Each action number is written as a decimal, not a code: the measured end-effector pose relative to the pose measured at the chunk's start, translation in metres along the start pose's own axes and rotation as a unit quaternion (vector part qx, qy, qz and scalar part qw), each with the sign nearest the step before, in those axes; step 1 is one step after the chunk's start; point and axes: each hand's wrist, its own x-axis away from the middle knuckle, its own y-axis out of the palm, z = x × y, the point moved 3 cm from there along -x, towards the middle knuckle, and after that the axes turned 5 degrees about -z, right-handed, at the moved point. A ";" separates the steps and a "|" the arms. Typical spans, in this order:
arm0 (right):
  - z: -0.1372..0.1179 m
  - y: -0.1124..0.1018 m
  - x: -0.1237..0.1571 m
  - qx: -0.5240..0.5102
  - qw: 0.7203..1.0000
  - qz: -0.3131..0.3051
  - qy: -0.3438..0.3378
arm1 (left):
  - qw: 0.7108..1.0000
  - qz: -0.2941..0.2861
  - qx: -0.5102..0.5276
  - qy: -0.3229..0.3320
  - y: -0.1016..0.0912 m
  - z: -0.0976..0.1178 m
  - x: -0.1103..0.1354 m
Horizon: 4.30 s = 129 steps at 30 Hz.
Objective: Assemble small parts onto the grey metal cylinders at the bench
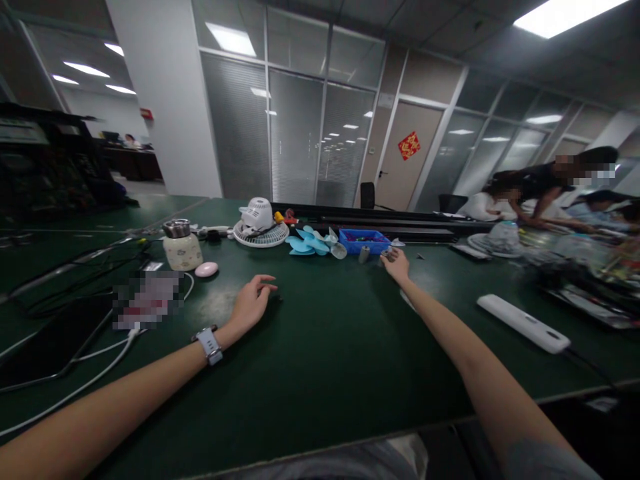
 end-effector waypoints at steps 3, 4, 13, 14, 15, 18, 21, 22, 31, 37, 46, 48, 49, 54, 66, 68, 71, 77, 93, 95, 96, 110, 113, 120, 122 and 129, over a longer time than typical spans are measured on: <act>-0.037 -0.002 0.020 0.024 0.997 0.041 -0.068 | 0.999 0.032 -0.004 0.002 -0.003 0.000 0.000; -0.056 -0.001 0.033 0.030 0.991 0.038 -0.122 | 0.999 0.043 -0.005 0.002 -0.003 0.000 0.000; -0.205 0.056 0.185 0.015 0.850 -0.244 -0.467 | 0.997 0.073 0.001 -0.025 -0.005 -0.003 0.003; -0.208 0.062 0.190 0.017 0.851 -0.256 -0.459 | 0.997 0.076 -0.001 -0.025 -0.005 -0.002 0.003; -0.210 0.068 0.193 0.018 0.852 -0.266 -0.450 | 0.997 0.077 -0.002 -0.025 -0.005 -0.002 0.003; -0.209 0.074 0.192 0.020 0.854 -0.284 -0.434 | 0.997 0.073 -0.002 -0.027 -0.004 -0.003 0.003; -0.208 0.071 0.191 0.026 0.851 -0.285 -0.441 | 0.997 0.070 0.001 -0.031 -0.003 -0.006 0.002; -0.208 0.070 0.191 0.030 0.848 -0.284 -0.446 | 0.997 0.070 0.001 -0.031 -0.002 -0.007 0.002; -0.214 0.065 0.191 0.052 0.841 -0.237 -0.484 | 0.996 0.075 -0.028 -0.031 -0.004 -0.004 0.002; -0.169 0.002 0.068 0.151 0.926 -0.066 -0.340 | 0.996 0.057 -0.039 -0.049 -0.004 -0.003 0.003; -0.042 -0.038 -0.047 0.372 0.919 -0.040 -0.124 | 0.997 0.045 -0.040 -0.057 -0.004 -0.002 0.003; -0.034 -0.034 -0.045 0.381 0.916 -0.036 -0.119 | 0.997 0.047 -0.042 -0.049 -0.004 -0.004 0.003; -0.032 -0.032 -0.044 0.384 0.915 -0.034 -0.116 | 0.997 0.048 -0.042 -0.045 -0.004 -0.005 0.002; -0.031 -0.029 -0.041 0.400 0.909 -0.032 -0.112 | 0.997 0.048 -0.049 -0.048 -0.003 -0.006 0.001; -0.033 -0.027 -0.033 0.417 0.901 -0.057 -0.108 | 0.997 0.044 -0.050 -0.050 -0.003 -0.002 0.003; -0.036 -0.026 -0.028 0.407 0.904 -0.040 -0.126 | 0.997 0.045 -0.050 -0.047 -0.003 -0.002 0.002; -0.045 -0.017 -0.014 0.374 0.911 -0.026 -0.173 | 0.997 0.043 -0.049 -0.046 -0.003 -0.003 0.002; -0.061 0.022 0.010 0.337 0.910 -0.114 -0.212 | 0.996 0.042 -0.064 -0.046 -0.003 -0.003 0.003; -0.115 0.020 0.066 0.123 0.945 -0.153 -0.260 | 0.995 0.030 -0.080 -0.042 0.000 -0.006 0.001; -0.141 0.020 0.098 0.032 0.929 -0.203 -0.309 | 0.998 0.030 -0.057 -0.028 0.000 -0.003 0.002; -0.154 0.021 0.115 -0.002 0.916 -0.232 -0.327 | 0.999 0.030 -0.041 -0.010 0.000 0.000 0.004; -0.188 0.046 0.202 -0.135 0.888 -0.283 -0.335 | 0.985 0.054 0.086 0.138 0.010 0.032 0.010; -0.187 0.049 0.205 -0.108 0.889 -0.291 -0.338 | 0.985 0.063 0.097 0.125 0.012 0.032 0.005; -0.192 0.045 0.208 -0.037 0.881 -0.295 -0.367 | 0.985 0.072 0.068 0.143 0.011 0.030 -0.004; -0.194 0.042 0.209 -0.032 0.882 -0.298 -0.364 | 0.983 0.077 0.069 0.153 0.011 0.032 -0.004; -0.194 0.042 0.209 -0.036 0.886 -0.294 -0.357 | 0.980 0.115 0.111 0.122 -0.004 0.020 -0.003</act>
